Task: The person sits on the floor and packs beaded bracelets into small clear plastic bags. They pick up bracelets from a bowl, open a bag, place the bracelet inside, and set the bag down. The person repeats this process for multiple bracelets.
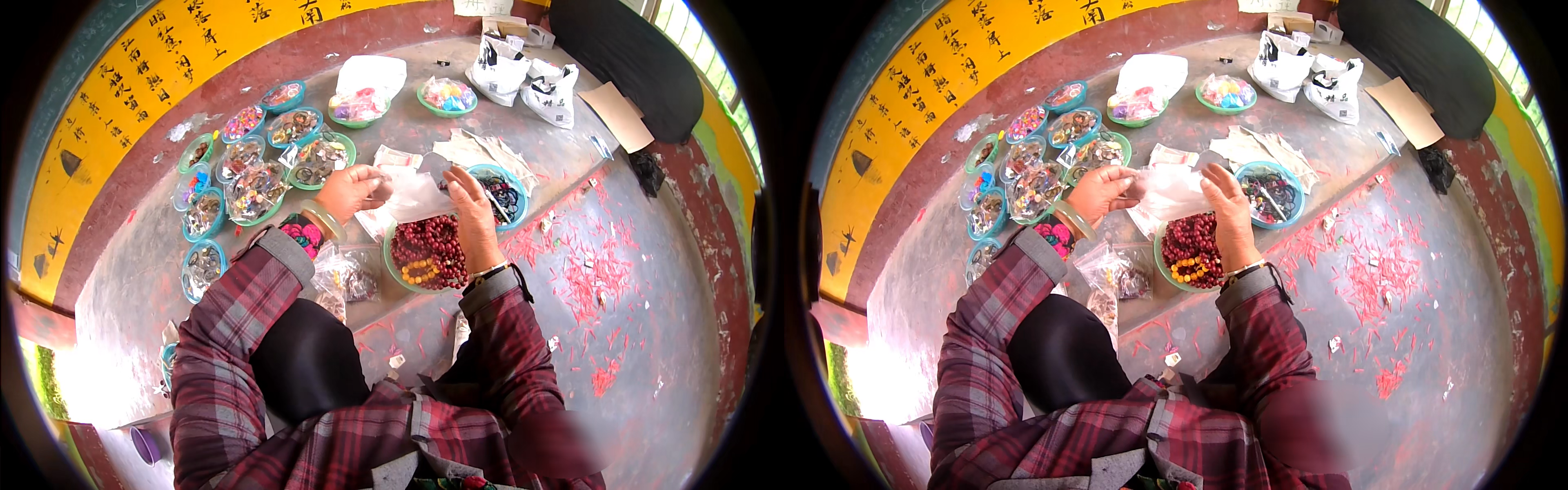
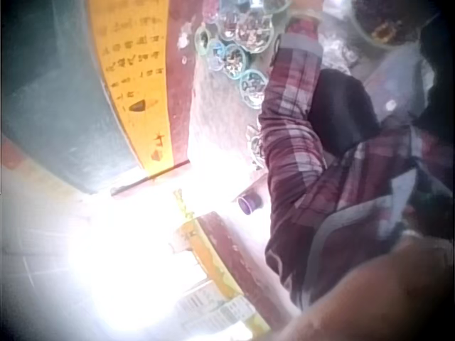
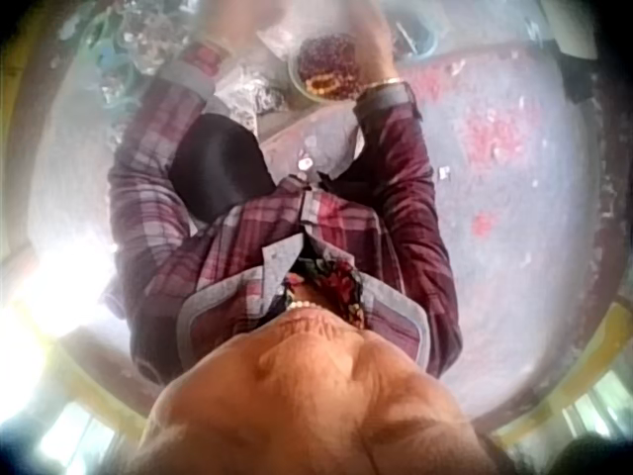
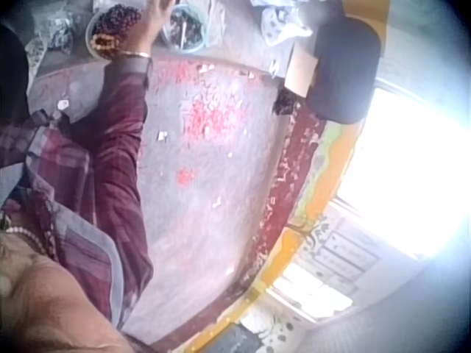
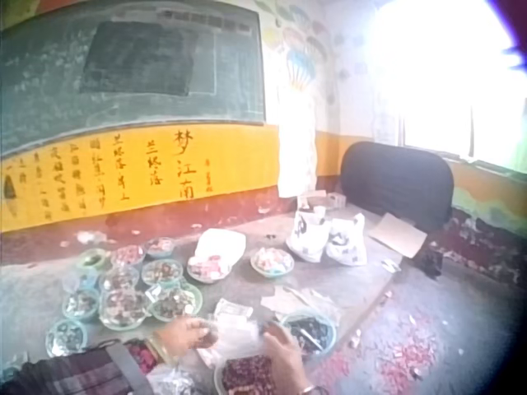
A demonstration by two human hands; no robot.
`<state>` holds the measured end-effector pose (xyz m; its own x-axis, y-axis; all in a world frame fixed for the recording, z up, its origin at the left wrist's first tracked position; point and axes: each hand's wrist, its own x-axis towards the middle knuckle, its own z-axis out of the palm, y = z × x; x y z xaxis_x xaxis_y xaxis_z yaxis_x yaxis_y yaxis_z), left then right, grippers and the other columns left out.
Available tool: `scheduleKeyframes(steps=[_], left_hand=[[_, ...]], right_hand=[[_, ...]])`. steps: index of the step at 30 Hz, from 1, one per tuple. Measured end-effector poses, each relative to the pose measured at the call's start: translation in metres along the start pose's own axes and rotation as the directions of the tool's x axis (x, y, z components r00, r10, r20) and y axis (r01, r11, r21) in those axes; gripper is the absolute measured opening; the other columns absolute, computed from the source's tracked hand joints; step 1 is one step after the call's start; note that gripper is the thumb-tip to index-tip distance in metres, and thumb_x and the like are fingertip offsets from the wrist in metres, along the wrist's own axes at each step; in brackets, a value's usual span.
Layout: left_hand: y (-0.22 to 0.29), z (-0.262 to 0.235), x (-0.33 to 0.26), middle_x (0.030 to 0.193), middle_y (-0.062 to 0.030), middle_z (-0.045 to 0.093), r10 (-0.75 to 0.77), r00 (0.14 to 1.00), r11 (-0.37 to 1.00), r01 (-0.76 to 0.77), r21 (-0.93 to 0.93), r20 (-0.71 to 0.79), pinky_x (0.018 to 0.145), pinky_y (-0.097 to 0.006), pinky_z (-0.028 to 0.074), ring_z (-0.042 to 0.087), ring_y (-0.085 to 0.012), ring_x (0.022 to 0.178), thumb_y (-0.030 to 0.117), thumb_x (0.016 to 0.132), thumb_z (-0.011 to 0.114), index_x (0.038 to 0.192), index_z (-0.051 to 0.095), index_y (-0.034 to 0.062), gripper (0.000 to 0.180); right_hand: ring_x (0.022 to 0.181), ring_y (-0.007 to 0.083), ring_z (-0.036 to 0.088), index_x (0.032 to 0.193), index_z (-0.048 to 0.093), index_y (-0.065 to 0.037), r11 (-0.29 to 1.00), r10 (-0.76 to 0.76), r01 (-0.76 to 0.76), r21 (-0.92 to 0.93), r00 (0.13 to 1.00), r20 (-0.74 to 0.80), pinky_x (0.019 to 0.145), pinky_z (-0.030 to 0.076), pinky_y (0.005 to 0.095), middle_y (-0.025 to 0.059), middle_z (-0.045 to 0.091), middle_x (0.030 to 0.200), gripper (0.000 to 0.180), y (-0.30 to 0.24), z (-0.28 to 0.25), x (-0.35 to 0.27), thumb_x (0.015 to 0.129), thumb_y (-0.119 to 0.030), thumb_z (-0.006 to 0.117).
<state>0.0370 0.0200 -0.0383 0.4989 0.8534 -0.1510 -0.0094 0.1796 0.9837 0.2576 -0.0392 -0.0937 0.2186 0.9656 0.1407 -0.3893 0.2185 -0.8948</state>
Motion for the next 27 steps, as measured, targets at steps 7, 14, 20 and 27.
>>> scheduleKeyframes(steps=[7, 14, 20, 27], left_hand=[[-0.002, 0.006, -0.002, 0.096, -0.008, 0.062, 0.021, 0.997, 0.986, -0.032, 0.162, 0.07, 0.078, -0.029, 0.052, 0.062, -0.0154, 0.087, 0.012, 0.093, 0.046, 0.108, 0.055, -0.0008, 0.022], [-0.005, 0.004, -0.001, 0.092, -0.0075, 0.063, -0.018, 0.994, 0.974, -0.008, 0.226, 0.112, 0.073, -0.028, 0.052, 0.062, -0.0142, 0.083, 0.017, 0.092, 0.049, 0.104, 0.057, -0.0001, 0.023], [-0.003, 0.003, 0.0, 0.091, -0.0076, 0.063, -0.084, 0.992, 0.976, 0.063, 0.207, 0.094, 0.071, -0.027, 0.052, 0.062, -0.0145, 0.083, 0.021, 0.092, 0.051, 0.102, 0.058, 0.0002, 0.024], [0.007, 0.014, -0.007, 0.093, -0.0084, 0.062, -0.156, 0.978, 0.981, 0.17, -0.096, 0.135, 0.071, -0.027, 0.054, 0.062, -0.0161, 0.087, 0.02, 0.089, 0.056, 0.101, 0.056, 0.0007, 0.023]], right_hand=[[0.13, 0.0265, 0.033, 0.115, 0.058, -0.009, 0.904, -0.142, 0.204, -0.376, 0.972, 0.187, 0.103, 0.026, 0.0373, 0.0191, 0.046, 0.13, 0.057, -0.017, 0.012, -0.014, 0.075, -0.049, 0.06], [0.109, 0.0193, 0.05, 0.107, 0.061, -0.003, 0.93, -0.147, 0.183, -0.318, 0.98, 0.135, 0.09, 0.038, 0.029, 0.0125, 0.059, 0.109, 0.03, -0.007, 0.014, -0.014, 0.084, -0.021, 0.06], [0.074, 0.0086, 0.058, 0.094, 0.063, 0.002, 0.991, -0.113, 0.112, -0.079, 0.994, -0.01, 0.07, 0.045, 0.0211, 0.0028, 0.064, 0.082, 0.02, 0.0, 0.01, -0.013, 0.089, -0.016, 0.055], [0.065, 0.0118, 0.06, 0.092, 0.063, -0.001, 0.995, -0.082, 0.087, 0.039, 0.989, -0.12, 0.061, 0.047, 0.0237, 0.0059, 0.065, 0.078, 0.021, -0.001, 0.016, -0.016, 0.09, -0.02, 0.054]])
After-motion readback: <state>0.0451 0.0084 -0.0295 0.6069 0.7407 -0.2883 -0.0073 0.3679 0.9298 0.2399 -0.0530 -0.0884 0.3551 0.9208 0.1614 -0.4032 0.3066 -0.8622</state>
